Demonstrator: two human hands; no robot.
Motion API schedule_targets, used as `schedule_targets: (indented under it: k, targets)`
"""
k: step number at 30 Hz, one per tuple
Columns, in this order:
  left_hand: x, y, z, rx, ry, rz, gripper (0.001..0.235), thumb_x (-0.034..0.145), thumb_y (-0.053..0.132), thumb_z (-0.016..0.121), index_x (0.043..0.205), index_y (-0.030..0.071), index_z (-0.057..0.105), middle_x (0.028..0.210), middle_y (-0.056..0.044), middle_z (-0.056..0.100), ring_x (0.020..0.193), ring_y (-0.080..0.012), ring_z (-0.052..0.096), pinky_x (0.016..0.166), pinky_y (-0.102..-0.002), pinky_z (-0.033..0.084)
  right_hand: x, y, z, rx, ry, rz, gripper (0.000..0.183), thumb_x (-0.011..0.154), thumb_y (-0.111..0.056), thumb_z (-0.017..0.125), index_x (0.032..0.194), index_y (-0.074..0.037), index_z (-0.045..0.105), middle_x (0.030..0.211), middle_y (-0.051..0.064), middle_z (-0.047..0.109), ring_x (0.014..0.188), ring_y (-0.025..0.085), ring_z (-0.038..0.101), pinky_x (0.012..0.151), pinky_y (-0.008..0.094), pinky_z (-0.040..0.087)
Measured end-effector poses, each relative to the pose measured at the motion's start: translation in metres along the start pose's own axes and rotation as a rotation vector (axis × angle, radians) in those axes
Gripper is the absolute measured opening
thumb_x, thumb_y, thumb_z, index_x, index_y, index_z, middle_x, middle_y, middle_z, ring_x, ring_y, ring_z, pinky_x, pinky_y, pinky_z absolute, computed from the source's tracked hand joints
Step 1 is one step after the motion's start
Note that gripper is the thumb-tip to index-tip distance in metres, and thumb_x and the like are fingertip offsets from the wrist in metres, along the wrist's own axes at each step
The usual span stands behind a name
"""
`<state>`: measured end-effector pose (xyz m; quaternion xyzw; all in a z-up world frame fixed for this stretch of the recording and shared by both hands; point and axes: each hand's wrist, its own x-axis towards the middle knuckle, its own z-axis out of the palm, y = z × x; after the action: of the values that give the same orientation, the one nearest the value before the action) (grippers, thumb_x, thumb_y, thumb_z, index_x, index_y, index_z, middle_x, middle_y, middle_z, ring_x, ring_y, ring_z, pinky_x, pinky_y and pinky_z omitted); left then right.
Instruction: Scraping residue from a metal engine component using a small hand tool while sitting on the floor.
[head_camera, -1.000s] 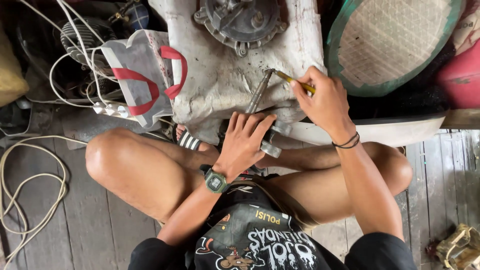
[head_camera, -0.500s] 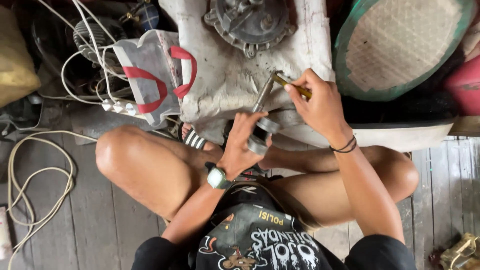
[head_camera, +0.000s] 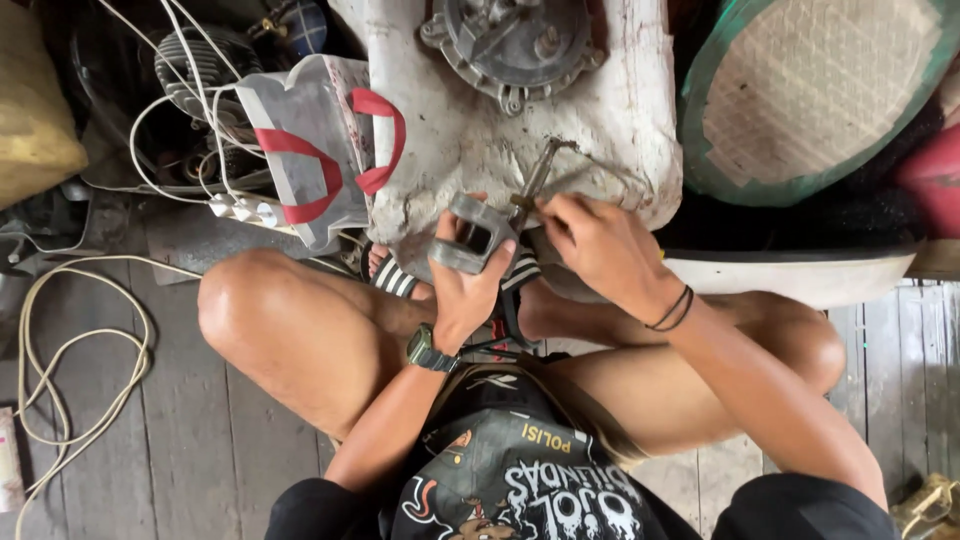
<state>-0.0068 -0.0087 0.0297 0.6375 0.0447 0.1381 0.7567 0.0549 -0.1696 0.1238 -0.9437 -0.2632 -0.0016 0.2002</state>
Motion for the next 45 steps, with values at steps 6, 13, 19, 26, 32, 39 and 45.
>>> schedule_targets:
  k: [6, 13, 19, 26, 32, 39, 45]
  targets:
    - [0.002, 0.012, -0.002, 0.080, -0.097, 0.032, 0.053, 0.092, 0.000, 0.072, 0.140, 0.007, 0.051, 0.124, -0.018, 0.064, 0.124, -0.0395, 0.063, 0.104, -0.060, 0.049, 0.001, 0.001, -0.008, -0.068, -0.076, -0.006, 0.004, 0.097, -0.020, 0.068, 0.099, -0.016, 0.066, 0.083, 0.011, 0.074, 0.084, 0.033, 0.074, 0.067, 0.048, 0.060]
    - [0.008, 0.013, -0.002, 0.123, -0.123, 0.061, 0.054, 0.095, 0.001, 0.071, 0.144, 0.008, 0.049, 0.131, -0.017, 0.061, 0.130, -0.0413, 0.059, 0.105, -0.063, 0.050, 0.016, 0.033, -0.011, -0.170, -0.010, 0.000, 0.012, 0.108, -0.028, 0.060, 0.102, -0.017, 0.062, 0.087, 0.007, 0.071, 0.080, 0.032, 0.073, 0.065, 0.047, 0.060]
    - [0.004, 0.012, -0.003, 0.137, -0.104, -0.002, 0.056, 0.090, 0.003, 0.075, 0.141, 0.009, 0.052, 0.116, -0.014, 0.066, 0.118, -0.0351, 0.068, 0.100, -0.058, 0.054, 0.008, 0.020, -0.002, -0.006, -0.064, 0.031, 0.006, 0.101, -0.024, 0.064, 0.099, -0.019, 0.062, 0.083, 0.006, 0.071, 0.083, 0.032, 0.074, 0.063, 0.048, 0.059]
    - [0.007, 0.000, -0.004, -0.020, -0.016, -0.050, 0.051, 0.090, 0.007, 0.077, 0.137, 0.005, 0.055, 0.116, -0.015, 0.067, 0.117, -0.0296, 0.065, 0.101, -0.056, 0.052, 0.003, 0.015, 0.002, -0.047, 0.045, -0.045, 0.003, 0.100, -0.016, 0.069, 0.098, -0.016, 0.066, 0.079, 0.008, 0.071, 0.075, 0.030, 0.074, 0.061, 0.041, 0.060]
    - [0.011, -0.025, -0.002, -0.354, 0.164, -0.212, 0.044, 0.104, 0.022, 0.064, 0.143, 0.004, 0.052, 0.140, -0.016, 0.058, 0.131, -0.0256, 0.054, 0.110, -0.050, 0.048, 0.013, 0.009, -0.006, 0.123, 0.094, -0.002, 0.002, 0.101, -0.014, 0.070, 0.100, -0.013, 0.069, 0.076, 0.012, 0.071, 0.074, 0.035, 0.072, 0.056, 0.044, 0.057]
    - [0.032, -0.004, 0.000, -0.585, 0.314, -0.487, 0.083, 0.103, 0.048, 0.057, 0.161, 0.001, 0.020, 0.163, -0.030, 0.026, 0.143, -0.0455, 0.043, 0.116, -0.058, 0.047, 0.003, -0.022, -0.010, 0.312, 0.166, -0.067, 0.002, 0.098, -0.013, 0.075, 0.099, -0.010, 0.074, 0.081, 0.011, 0.076, 0.076, 0.032, 0.074, 0.058, 0.037, 0.057]
    - [0.036, 0.001, 0.024, -0.626, 0.305, -0.509, 0.082, 0.103, 0.051, 0.055, 0.161, 0.002, 0.025, 0.159, -0.026, 0.035, 0.140, -0.0397, 0.048, 0.111, -0.057, 0.049, 0.008, -0.018, -0.010, 0.303, 0.135, -0.099, 0.004, 0.098, -0.010, 0.073, 0.100, -0.007, 0.072, 0.083, 0.017, 0.075, 0.079, 0.039, 0.072, 0.058, 0.044, 0.055]
